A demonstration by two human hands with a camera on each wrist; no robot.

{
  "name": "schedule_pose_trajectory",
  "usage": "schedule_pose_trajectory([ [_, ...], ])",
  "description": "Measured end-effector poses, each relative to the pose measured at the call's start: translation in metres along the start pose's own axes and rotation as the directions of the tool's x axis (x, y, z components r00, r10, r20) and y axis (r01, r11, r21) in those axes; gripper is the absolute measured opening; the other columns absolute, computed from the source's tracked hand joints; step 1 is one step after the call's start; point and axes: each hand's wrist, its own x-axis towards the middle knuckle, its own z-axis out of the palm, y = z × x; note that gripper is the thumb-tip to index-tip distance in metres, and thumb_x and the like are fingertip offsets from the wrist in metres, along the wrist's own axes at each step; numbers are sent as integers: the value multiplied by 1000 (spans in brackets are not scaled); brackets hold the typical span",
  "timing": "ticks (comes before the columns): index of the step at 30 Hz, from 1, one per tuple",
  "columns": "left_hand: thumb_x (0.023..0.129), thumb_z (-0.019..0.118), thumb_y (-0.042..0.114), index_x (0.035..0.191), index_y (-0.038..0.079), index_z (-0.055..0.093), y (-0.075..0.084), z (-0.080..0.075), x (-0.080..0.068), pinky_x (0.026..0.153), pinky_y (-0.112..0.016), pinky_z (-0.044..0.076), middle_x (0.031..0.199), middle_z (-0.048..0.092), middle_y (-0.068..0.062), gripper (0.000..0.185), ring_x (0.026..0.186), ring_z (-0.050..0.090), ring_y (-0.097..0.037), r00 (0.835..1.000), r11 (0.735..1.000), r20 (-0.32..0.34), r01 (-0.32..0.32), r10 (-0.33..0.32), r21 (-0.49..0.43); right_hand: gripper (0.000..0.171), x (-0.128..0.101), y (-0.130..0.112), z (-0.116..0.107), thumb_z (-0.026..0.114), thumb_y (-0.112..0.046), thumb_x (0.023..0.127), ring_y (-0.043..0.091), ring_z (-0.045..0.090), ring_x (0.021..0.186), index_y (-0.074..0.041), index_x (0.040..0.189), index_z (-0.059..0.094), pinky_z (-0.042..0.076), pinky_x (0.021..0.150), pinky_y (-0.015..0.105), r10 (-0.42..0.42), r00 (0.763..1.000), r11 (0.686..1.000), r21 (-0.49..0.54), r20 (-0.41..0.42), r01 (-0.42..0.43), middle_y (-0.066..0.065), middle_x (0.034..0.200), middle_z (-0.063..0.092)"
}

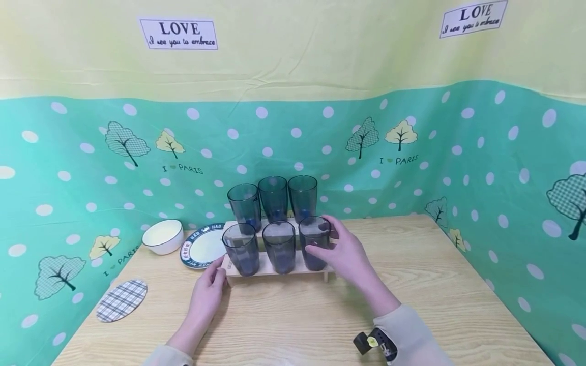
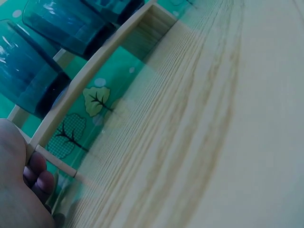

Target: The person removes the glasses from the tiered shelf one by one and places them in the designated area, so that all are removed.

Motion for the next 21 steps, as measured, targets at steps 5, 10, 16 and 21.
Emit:
schedule_pose_trajectory([
  [5,117,43,24,167,7,46,0,0,0,80,-37,50,98,65,-9,53,89,59,-24,1000,1000,1,0,0,0,103,-3,-3,-11,94,-45,89,51,63,134,-23,171,37,60,100,51,-5,1000,1000,-17,-13,5,23,161,50],
  [10,118,42,24,167,7,46,-1,-1,-1,87,-41,50,101,66,-9,53,95,60,-24,1000,1000,-7,-1,1,16,104,-5,-6,-23,93,-46,90,47,61,137,-18,172,36,60,100,52,-29,999,998,-49,-37,27,20,158,54],
  [16,118,43,25,167,8,47,-3,-1,0,82,-39,50,99,66,-9,52,91,60,-23,1000,1000,-7,-6,6,16,104,-7,-7,-42,91,-49,91,47,63,135,-16,172,35,58,102,56,-33,997,997,-76,-77,27,22,153,58],
  [21,118,44,24,166,8,48,-3,1,1,81,-37,50,98,66,-8,51,89,59,-22,1000,1000,-9,-16,16,7,106,-6,-3,-54,90,-53,91,44,57,142,-17,173,34,50,110,63,-30,992,994,-107,-124,17,18,154,59],
])
